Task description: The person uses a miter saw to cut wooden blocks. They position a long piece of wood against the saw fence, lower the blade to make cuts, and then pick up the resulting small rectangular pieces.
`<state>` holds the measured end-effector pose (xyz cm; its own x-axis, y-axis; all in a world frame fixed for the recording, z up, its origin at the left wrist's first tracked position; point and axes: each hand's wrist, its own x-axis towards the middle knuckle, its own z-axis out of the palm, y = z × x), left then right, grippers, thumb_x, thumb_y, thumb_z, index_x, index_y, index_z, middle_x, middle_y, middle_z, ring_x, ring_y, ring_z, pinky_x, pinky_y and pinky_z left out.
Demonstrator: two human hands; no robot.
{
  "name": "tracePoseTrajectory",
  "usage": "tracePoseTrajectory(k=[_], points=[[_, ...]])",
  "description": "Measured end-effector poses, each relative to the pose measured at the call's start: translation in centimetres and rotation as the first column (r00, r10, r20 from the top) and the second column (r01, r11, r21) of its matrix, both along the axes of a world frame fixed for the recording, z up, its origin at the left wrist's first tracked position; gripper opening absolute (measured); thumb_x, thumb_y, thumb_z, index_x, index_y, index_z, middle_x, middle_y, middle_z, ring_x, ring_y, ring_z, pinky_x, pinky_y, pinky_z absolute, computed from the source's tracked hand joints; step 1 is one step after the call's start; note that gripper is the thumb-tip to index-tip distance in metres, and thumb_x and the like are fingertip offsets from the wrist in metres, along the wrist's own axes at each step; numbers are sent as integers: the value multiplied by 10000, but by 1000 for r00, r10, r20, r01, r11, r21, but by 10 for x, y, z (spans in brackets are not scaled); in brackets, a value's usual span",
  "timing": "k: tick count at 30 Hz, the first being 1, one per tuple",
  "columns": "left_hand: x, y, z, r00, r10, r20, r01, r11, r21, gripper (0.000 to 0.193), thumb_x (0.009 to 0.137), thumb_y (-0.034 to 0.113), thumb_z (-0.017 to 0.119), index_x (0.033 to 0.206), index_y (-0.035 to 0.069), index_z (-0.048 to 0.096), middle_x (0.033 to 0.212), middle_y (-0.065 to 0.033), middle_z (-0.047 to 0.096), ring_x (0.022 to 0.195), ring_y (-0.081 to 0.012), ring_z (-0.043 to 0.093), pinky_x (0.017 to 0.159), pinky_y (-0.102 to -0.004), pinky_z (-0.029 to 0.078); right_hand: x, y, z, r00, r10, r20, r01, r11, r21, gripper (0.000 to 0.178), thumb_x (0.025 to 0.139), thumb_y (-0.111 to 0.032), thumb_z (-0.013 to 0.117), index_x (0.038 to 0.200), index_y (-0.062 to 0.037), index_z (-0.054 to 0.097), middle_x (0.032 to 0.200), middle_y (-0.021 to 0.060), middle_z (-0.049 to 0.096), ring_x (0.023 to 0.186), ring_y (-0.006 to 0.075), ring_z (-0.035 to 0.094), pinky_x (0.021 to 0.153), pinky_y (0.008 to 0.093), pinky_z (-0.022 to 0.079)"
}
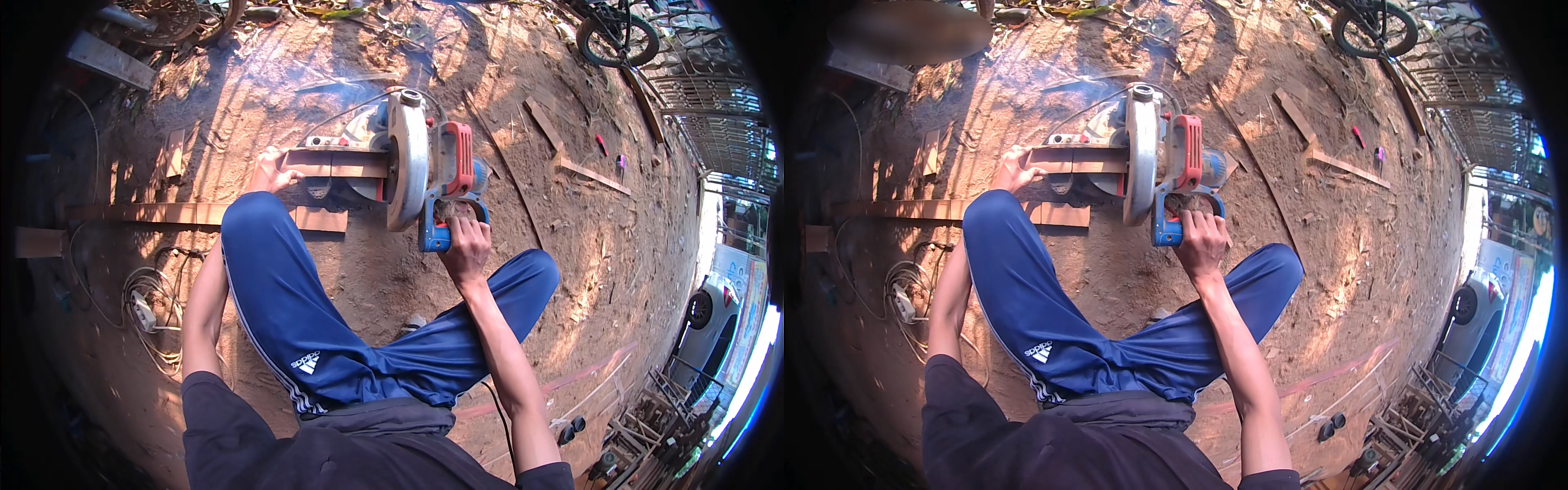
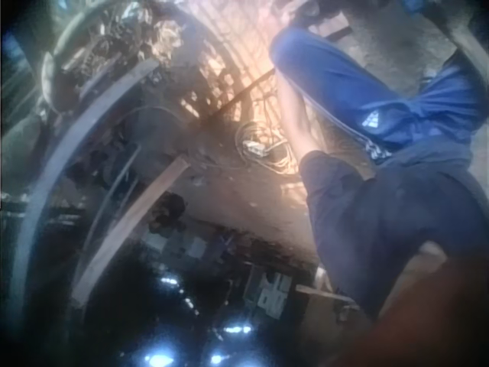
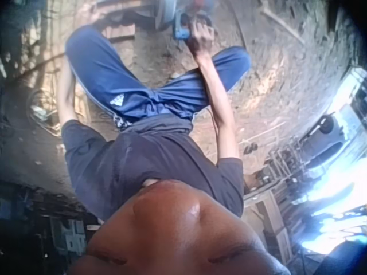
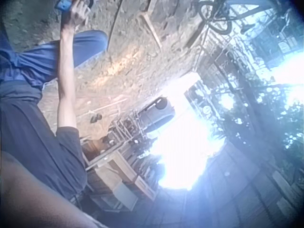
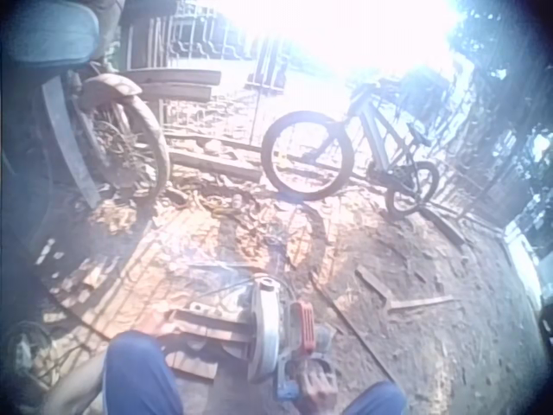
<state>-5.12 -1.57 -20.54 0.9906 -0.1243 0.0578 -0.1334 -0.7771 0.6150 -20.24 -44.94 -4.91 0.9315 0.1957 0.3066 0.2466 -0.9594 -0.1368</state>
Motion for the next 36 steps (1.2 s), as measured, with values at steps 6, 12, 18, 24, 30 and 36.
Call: tracePoseTrajectory(k=[6,12,18,24,30,36], points=[[0,-18,10,998,-49,48,46,997,54,740,563,367,1000,1106,-52,723,993,-191,668,921,-325,687,814,-401,559,-4,-8,-3,1000,-10,-4,10,999,-45,137,784,-158,707,896,-83,680,824,57,667,792,243,641,770,389,465],[-2,-5,3,999,-4,47,6,999,-37,723,532,321,1014,1081,-54,730,972,-171,653,893,-305,672,819,-383,555,-1,0,-2,1000,3,17,-3,1000,-21,137,790,-161,701,898,-79,682,826,63,666,795,244,642,776,391,465],[-3,-10,9,999,-33,28,39,974,-224,632,600,212,985,1090,-81,714,955,-132,637,894,-219,649,735,-355,565,-2,-1,0,1000,4,2,-4,1000,-30,125,796,-149,698,898,-79,682,820,62,659,796,244,641,781,392,463],[-5,0,17,996,10,-85,-40,933,-358,579,619,157,976,1059,-96,700,939,-119,623,874,-172,621,687,-345,572,0,4,-5,1000,11,18,-10,1000,-12,122,786,-151,705,881,-81,671,805,61,645,794,243,637,777,394,461],[-9,-21,38,998,-50,34,55,986,-159,488,664,72,932,1064,-78,696,891,-113,605,838,-196,629,625,-358,566,-7,-2,-14,1000,6,6,-6,1000,-20,131,794,-143,694,907,-81,670,801,66,616,780,253,622,779,398,457],[-4,-1,29,990,24,-137,-39,994,-103,546,695,146,922,1134,-90,698,937,-203,652,855,-280,678,748,-416,540,-9,8,-32,1000,30,-1,-30,999,10,133,813,-117,675,943,-92,665,808,72,596,802,259,610,793,401,456]])
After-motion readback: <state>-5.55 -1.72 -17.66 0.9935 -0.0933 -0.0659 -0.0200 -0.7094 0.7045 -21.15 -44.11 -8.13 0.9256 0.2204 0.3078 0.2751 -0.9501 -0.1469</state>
